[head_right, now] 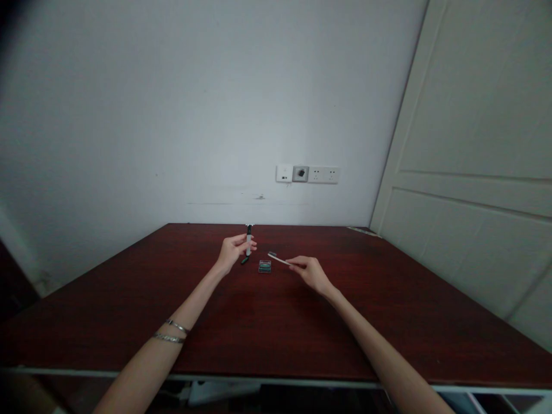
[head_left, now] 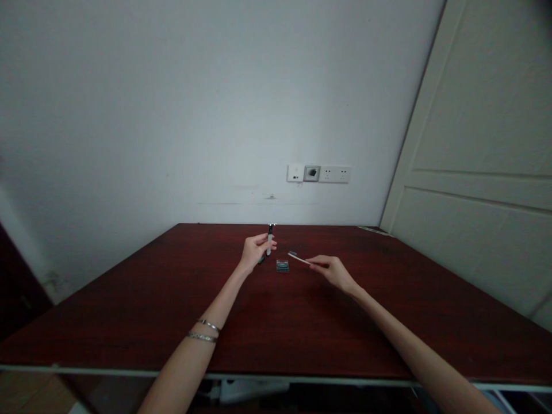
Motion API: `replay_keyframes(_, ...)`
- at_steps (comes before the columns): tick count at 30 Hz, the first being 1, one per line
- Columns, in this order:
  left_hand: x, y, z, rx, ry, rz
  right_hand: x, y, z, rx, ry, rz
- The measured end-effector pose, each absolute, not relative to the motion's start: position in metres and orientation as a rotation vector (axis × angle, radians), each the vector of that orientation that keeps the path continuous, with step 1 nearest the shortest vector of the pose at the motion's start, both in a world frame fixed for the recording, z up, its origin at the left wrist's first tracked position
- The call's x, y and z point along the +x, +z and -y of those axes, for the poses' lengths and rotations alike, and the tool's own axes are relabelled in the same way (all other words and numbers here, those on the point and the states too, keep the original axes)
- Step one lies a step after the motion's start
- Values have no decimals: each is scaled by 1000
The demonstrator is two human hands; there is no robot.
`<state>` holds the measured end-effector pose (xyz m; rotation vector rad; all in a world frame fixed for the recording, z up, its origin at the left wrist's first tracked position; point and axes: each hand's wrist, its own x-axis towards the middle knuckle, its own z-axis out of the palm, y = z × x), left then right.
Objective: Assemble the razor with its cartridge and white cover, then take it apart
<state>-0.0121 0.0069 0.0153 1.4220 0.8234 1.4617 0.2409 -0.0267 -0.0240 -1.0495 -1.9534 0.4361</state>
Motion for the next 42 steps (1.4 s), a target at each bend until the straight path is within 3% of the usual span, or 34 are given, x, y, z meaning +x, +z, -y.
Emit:
replay_keyframes(12, -8, 10, -7, 1424, 1415, -822, 238, -49, 29, -969, 392, 2256)
replay_keyframes(31, -6, 11, -5, 1418, 1414, -795, 239, -61, 30, -1122, 386, 2297)
replay_keyframes(42, -4, 7, -4, 1431, 1346, -820, 213, -10, -5, -1068, 146, 2223)
